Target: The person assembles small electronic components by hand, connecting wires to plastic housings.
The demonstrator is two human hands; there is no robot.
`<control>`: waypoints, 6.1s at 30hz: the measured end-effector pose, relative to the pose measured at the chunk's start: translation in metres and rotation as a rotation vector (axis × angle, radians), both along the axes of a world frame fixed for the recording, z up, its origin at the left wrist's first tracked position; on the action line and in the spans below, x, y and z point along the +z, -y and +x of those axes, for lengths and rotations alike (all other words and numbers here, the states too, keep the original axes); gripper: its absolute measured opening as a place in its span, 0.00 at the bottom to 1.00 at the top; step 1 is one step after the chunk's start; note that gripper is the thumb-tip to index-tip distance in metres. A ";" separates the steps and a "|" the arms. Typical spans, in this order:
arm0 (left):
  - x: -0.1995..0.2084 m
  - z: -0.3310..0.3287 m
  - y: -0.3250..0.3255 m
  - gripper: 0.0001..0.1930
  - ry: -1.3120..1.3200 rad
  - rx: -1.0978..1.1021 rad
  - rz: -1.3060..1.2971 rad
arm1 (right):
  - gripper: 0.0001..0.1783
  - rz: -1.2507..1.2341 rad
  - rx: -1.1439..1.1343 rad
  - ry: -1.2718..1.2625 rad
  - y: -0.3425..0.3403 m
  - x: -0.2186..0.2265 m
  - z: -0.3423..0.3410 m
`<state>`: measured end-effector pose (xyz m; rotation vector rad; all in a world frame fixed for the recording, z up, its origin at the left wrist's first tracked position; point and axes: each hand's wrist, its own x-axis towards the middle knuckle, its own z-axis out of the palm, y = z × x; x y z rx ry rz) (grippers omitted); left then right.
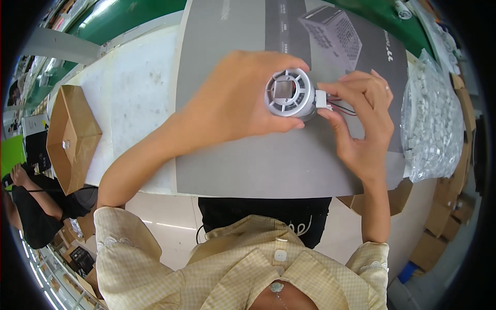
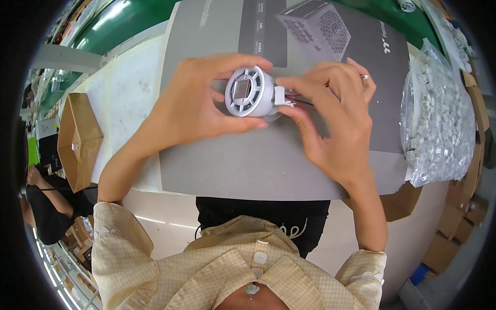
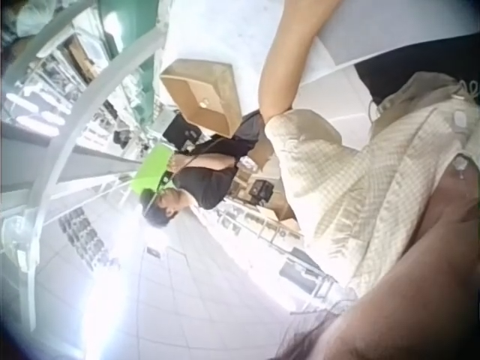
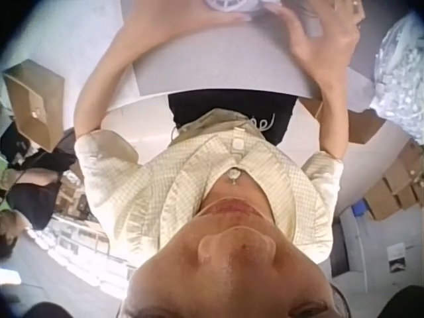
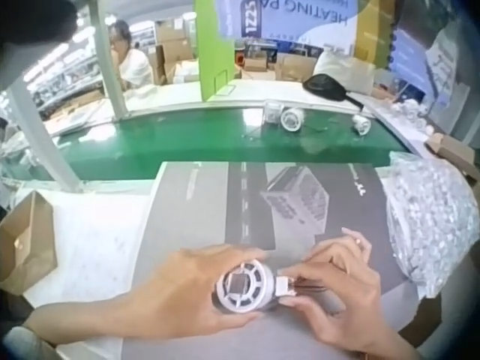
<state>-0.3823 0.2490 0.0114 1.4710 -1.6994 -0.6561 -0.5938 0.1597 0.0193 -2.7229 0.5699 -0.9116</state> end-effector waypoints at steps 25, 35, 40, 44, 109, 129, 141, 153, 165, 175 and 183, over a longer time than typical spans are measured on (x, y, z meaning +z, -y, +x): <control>0.000 0.003 0.000 0.33 0.011 -0.017 0.033 | 0.17 -0.062 -0.035 -0.102 -0.003 0.008 0.006; -0.001 -0.005 -0.003 0.32 -0.029 0.058 0.063 | 0.17 0.018 0.101 -0.090 0.012 0.005 0.007; -0.003 0.002 0.001 0.32 -0.074 0.032 0.106 | 0.19 0.015 0.034 -0.100 0.009 0.010 0.007; 0.008 -0.001 0.003 0.33 -0.040 0.041 0.109 | 0.23 -0.028 -0.028 -0.140 0.010 0.012 0.004; 0.007 -0.045 0.002 0.36 -0.781 -0.122 0.958 | 0.23 1.399 0.138 0.370 -0.033 -0.008 -0.043; 0.011 -0.011 -0.005 0.13 1.054 0.091 -0.275 | 0.24 1.177 -0.059 0.539 -0.004 -0.008 -0.058; 0.032 0.012 0.066 0.11 0.427 -0.399 0.292 | 0.24 0.701 -0.115 0.204 0.018 -0.011 -0.068; 0.030 -0.009 0.068 0.07 0.270 -0.288 0.201 | 0.18 0.581 -0.299 0.085 0.018 -0.014 -0.065; 0.014 -0.017 0.072 0.09 -0.278 -0.217 0.159 | 0.17 0.709 -0.223 0.111 0.023 0.002 -0.047; 0.023 -0.018 0.063 0.11 -0.544 -0.241 0.285 | 0.18 0.578 -0.012 0.439 0.025 0.012 -0.017; 0.030 -0.017 0.062 0.13 -0.539 -0.210 0.364 | 0.18 0.400 -0.041 0.357 0.025 0.012 -0.018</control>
